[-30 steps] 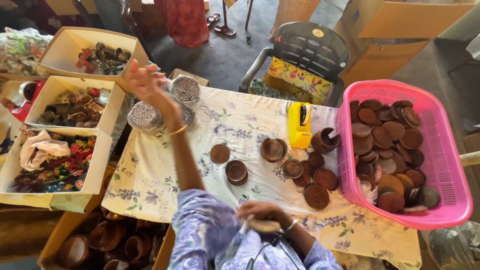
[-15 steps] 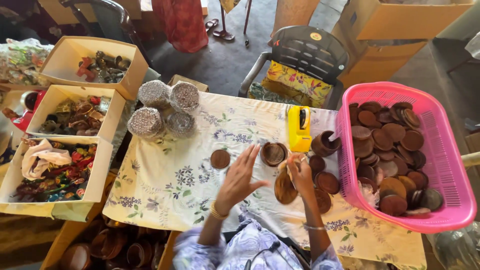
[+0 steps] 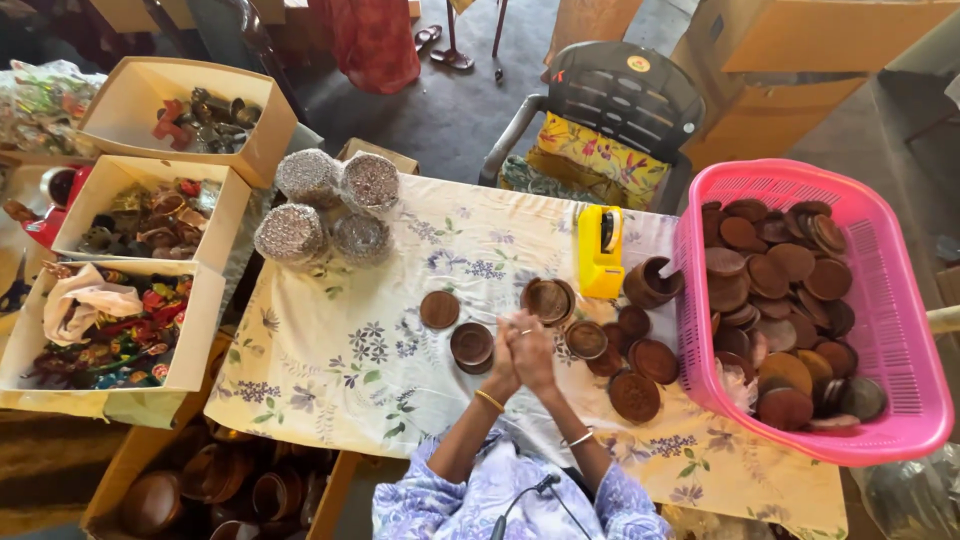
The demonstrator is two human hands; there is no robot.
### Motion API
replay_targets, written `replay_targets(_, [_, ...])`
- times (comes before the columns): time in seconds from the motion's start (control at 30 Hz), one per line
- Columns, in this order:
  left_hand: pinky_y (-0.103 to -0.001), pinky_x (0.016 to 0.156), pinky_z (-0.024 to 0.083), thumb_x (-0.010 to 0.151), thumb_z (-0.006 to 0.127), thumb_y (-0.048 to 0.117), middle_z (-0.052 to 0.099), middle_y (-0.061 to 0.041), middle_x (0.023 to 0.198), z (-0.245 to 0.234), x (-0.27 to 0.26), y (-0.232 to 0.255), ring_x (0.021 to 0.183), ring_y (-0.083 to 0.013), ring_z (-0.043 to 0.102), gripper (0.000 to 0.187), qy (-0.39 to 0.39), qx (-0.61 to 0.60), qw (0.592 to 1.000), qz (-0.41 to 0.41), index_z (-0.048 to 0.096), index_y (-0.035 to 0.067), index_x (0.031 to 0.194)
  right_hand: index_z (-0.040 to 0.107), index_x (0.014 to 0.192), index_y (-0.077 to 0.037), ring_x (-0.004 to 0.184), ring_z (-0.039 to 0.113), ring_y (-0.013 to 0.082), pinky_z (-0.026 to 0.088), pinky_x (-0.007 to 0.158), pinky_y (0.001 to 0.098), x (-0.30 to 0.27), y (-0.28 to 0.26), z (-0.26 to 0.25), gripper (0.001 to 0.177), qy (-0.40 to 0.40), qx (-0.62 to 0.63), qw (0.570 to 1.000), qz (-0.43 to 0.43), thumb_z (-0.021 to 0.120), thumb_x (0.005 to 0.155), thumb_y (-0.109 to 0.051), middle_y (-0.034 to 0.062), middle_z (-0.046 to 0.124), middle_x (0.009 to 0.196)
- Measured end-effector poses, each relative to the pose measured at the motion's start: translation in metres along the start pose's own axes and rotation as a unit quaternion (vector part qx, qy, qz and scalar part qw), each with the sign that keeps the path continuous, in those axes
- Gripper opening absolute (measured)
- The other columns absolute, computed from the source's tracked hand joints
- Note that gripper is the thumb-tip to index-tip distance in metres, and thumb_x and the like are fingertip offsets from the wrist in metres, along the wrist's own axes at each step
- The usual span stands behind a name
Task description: Clean and inspect circular wooden pieces and small containers at a workshop table.
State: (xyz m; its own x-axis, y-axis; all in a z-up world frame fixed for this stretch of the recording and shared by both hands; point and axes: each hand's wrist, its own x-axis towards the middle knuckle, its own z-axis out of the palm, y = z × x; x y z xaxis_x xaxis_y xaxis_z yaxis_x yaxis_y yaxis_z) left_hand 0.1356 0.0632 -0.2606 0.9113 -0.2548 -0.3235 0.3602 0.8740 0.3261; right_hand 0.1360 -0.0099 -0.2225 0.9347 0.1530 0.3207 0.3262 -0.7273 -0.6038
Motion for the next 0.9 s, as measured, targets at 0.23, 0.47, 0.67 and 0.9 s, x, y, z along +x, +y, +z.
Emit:
replay_targets(0.23, [-0.042,0.109,0.049,0.096,0.044,0.067,0.063,-0.005,0.136,0.038,-0.047,0.054,0.125,-0.0228,0.061,0.062,0.021,-0.039,0.999,0.02,0.061,0.022,0.136,0.047,0.156,-0.013,0.153,0.033,0.0288,0.022,0.121,0.0542,0.006,-0.017,0.002,0.056,-0.051,-0.033,0.996,-0.061,0.045,0.102,-0.027,0.0117,0.04,0.164])
replay_targets(0.47, [-0.043,0.101,0.051,0.1,0.043,0.078,0.069,-0.01,0.117,-0.033,-0.009,0.043,0.11,-0.0262,0.064,0.078,-0.032,-0.092,0.995,0.038,0.062,0.008,0.127,0.065,0.136,-0.011,0.143,0.049,0.027,0.035,0.123,0.0472,-0.005,-0.04,-0.009,0.041,-0.089,0.157,0.983,-0.017,0.051,0.104,-0.032,0.0139,0.061,0.146])
replay_targets(0.67, [-0.039,0.109,0.046,0.092,0.042,0.079,0.066,-0.008,0.134,0.029,-0.044,0.051,0.125,-0.0234,0.059,0.085,0.005,-0.015,0.999,-0.043,0.056,0.011,0.141,0.053,0.144,-0.008,0.145,0.038,0.0317,0.022,0.117,0.0513,0.013,-0.06,-0.047,0.047,0.038,-0.074,0.993,-0.081,0.048,0.103,-0.03,0.0172,0.05,0.153])
replay_targets(0.9, [-0.045,0.115,0.044,0.089,0.038,0.088,0.057,-0.014,0.148,0.015,-0.019,0.055,0.137,-0.0299,0.054,0.105,-0.029,-0.072,0.997,-0.022,0.047,0.003,0.151,0.029,0.164,-0.006,0.157,0.02,0.0354,0.009,0.124,0.0594,-0.009,-0.05,-0.035,0.058,-0.057,0.031,0.993,-0.099,0.033,0.111,-0.028,0.0157,0.028,0.17])
